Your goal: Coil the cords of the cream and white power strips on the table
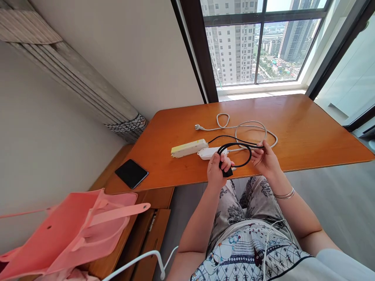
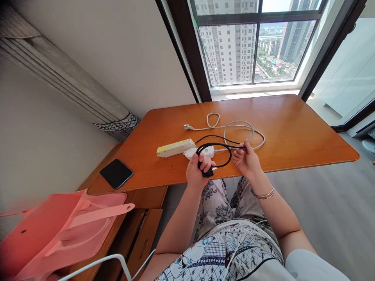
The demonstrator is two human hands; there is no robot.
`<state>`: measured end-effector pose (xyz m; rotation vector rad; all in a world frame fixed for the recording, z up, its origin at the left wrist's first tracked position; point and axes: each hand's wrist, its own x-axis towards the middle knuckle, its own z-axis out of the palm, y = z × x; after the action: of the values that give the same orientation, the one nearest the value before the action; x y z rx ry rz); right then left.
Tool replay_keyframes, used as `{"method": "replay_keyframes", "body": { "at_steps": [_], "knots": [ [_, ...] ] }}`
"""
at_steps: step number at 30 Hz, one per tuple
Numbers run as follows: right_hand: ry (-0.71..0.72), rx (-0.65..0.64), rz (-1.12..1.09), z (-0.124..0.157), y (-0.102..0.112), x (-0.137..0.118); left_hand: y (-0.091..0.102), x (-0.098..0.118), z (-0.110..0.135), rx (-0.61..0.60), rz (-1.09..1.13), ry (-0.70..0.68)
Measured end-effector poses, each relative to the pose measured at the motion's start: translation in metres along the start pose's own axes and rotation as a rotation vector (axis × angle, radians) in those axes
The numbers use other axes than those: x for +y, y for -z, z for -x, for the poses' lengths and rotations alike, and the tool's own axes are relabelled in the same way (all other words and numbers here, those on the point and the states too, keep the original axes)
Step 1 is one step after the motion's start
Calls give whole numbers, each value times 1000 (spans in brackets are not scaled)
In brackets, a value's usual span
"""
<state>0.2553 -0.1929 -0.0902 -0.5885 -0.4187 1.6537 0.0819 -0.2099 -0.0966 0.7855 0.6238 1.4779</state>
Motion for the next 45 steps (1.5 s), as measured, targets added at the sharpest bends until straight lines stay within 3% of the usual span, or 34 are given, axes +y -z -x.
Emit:
{"method": "replay_keyframes", "body": {
  "at_steps": [5, 10, 15, 19, 23, 26, 28, 30, 32, 33, 37, 45],
  "knots": [
    [3, 2, -111, 4, -4, -9, 1, -2, -1, -20, -4, -16],
    [-87, -18, -254, 12, -6, -5, -1, -2, -2, 106, 45, -75],
    [-195, -89, -257, 19, -3, 5, -8, -1, -2, 219, 142, -51],
    [-351, -225, -100, 22, -1, 14, -15, 3, -1, 236, 204, -48],
    [-473, -374, 324, 21, 7, 26, -21, 7, 0, 214, 240, -94],
    [-372, -338, 818, 20, 17, 26, -23, 10, 2, 207, 209, -89],
    [-184, -222, 1138, 19, 22, 21, -22, 11, 4, 204, 169, -62],
    [87, -83, 1293, 18, 23, 13, -21, 11, 5, 180, 139, -42],
    [287, -37, 1211, 18, 21, 8, -20, 11, 6, 145, 118, -36],
    [309, -65, 1104, 18, 19, 6, -19, 11, 6, 130, 105, -33],
    [187, -187, 756, 21, 9, 3, -19, 10, 5, 111, 46, 1],
    [368, -137, 1007, 21, 11, -2, -14, 12, 0, 231, 29, 49]
  ]
}}
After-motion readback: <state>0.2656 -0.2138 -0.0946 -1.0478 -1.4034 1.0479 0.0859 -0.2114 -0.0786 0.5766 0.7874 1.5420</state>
